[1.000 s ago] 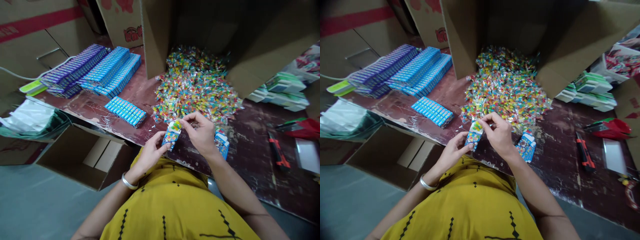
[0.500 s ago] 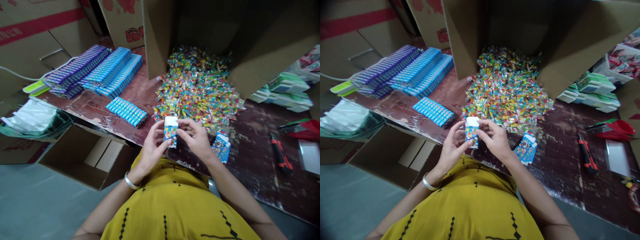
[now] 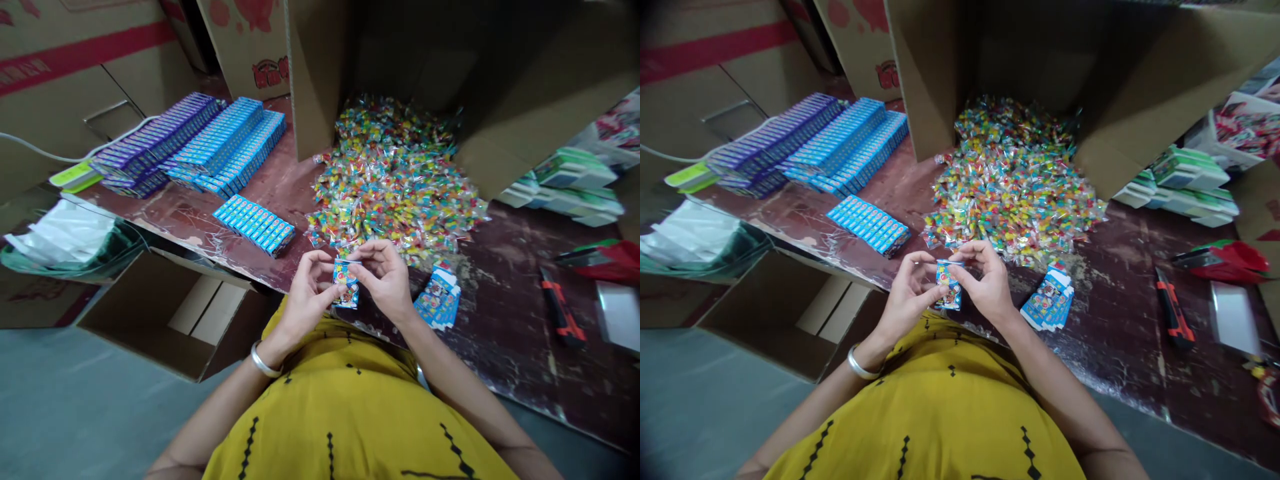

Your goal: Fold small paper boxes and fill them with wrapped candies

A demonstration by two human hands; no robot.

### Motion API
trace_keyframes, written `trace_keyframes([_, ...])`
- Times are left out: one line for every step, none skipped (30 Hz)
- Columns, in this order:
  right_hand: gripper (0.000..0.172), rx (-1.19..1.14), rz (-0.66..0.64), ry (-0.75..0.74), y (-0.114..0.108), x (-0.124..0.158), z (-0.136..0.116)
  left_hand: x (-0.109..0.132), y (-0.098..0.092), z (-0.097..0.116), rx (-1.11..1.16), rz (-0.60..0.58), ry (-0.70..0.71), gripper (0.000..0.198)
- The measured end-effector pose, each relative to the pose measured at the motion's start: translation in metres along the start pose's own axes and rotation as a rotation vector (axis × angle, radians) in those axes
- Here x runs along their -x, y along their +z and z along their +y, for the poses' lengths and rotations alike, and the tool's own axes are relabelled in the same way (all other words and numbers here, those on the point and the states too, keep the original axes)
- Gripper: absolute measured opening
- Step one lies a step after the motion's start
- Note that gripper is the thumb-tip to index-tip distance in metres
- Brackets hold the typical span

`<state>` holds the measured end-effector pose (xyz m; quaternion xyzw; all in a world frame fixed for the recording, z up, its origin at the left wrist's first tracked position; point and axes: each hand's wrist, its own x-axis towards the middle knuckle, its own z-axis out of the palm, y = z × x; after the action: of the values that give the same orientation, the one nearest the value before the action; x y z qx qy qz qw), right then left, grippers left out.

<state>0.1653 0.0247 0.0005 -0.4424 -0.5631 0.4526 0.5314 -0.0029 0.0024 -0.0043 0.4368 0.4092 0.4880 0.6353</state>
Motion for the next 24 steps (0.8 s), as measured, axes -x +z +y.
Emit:
trace_keyframes([0.023,0.002,-0.027,-0.005,-0.001,-0.001,0.000,0.000,0.000,0.000,0.007,0.001,-0.012,0.052])
trace_keyframes([0.020,-0.001,-0.055,-0.002,-0.002,-0.002,0.000,0.001,-0.001,0.000,0.006,0.002,-0.018,0.053])
trace_keyframes([0.019,-0.013,-0.078,0.013,-0.003,-0.004,-0.001,0.001,-0.001,-0.001,-0.005,0.005,-0.016,0.053])
trace_keyframes([0.019,-0.031,-0.094,0.042,-0.004,-0.005,-0.001,0.002,-0.001,-0.001,-0.024,0.013,-0.008,0.053])
trace_keyframes([0.020,-0.050,-0.100,0.084,-0.005,-0.006,-0.001,0.002,-0.001,-0.002,-0.052,0.024,0.006,0.052])
trace_keyframes([0.021,-0.065,-0.103,0.130,-0.006,-0.008,-0.001,0.003,-0.001,-0.003,-0.087,0.037,0.026,0.051])
trace_keyframes([0.022,-0.073,-0.108,0.175,-0.008,-0.009,-0.001,0.003,-0.001,-0.004,-0.127,0.048,0.051,0.049])
trace_keyframes([0.024,-0.076,-0.120,0.211,-0.009,-0.010,-0.001,0.004,-0.002,-0.005,-0.170,0.055,0.078,0.048])
trace_keyframes([0.025,-0.074,-0.133,0.236,-0.010,-0.012,-0.001,0.004,-0.003,-0.006,-0.211,0.056,0.101,0.047])
trace_keyframes([0.024,-0.069,-0.143,0.252,-0.012,-0.013,-0.001,0.005,-0.004,-0.007,-0.241,0.048,0.116,0.047])
trace_keyframes([0.022,-0.063,-0.150,0.262,-0.013,-0.014,-0.002,0.005,-0.005,-0.008,-0.258,0.034,0.121,0.047])
trace_keyframes([0.021,-0.056,-0.153,0.268,-0.014,-0.016,-0.002,0.006,-0.006,-0.008,-0.263,0.018,0.116,0.049])
trace_keyframes([0.022,-0.050,-0.154,0.273,-0.015,-0.017,-0.003,0.007,-0.007,-0.009,-0.260,0.004,0.108,0.050])
trace_keyframes([0.023,-0.044,-0.155,0.275,-0.015,-0.018,-0.003,0.008,-0.007,-0.008,-0.255,-0.009,0.098,0.053])
trace_keyframes([0.024,-0.037,-0.159,0.274,-0.016,-0.019,-0.004,0.008,-0.008,-0.007,-0.250,-0.022,0.089,0.055])
trace_keyframes([0.024,-0.026,-0.168,0.266,-0.015,-0.019,-0.004,0.009,-0.008,-0.006,-0.245,-0.035,0.080,0.057])
trace_keyframes([0.023,-0.009,-0.177,0.245,-0.015,-0.019,-0.005,0.009,-0.008,-0.004,-0.242,-0.048,0.070,0.058])
trace_keyframes([0.023,0.016,-0.181,0.211,-0.014,-0.018,-0.006,0.010,-0.007,-0.001,-0.240,-0.057,0.061,0.058])
trace_keyframes([0.023,0.051,-0.182,0.167,-0.014,-0.016,-0.007,0.010,-0.007,0.001,-0.235,-0.062,0.052,0.055])
trace_keyframes([0.023,0.093,-0.185,0.121,-0.014,-0.014,-0.008,0.009,-0.008,0.004,-0.227,-0.064,0.044,0.051])
trace_keyframes([0.021,0.140,-0.198,0.080,-0.014,-0.011,-0.009,0.009,-0.008,0.006,-0.219,-0.058,0.040,0.046])
trace_keyframes([0.018,0.196,-0.233,0.043,-0.014,-0.007,-0.010,0.008,-0.009,0.007,-0.209,-0.048,0.040,0.041])
trace_keyframes([0.022,0.264,-0.287,0.008,-0.014,-0.004,-0.011,0.006,-0.010,0.008,-0.194,-0.035,0.040,0.039])
trace_keyframes([0.039,0.343,-0.352,-0.031,-0.015,-0.001,-0.011,0.005,-0.012,0.008,-0.173,-0.022,0.041,0.039])
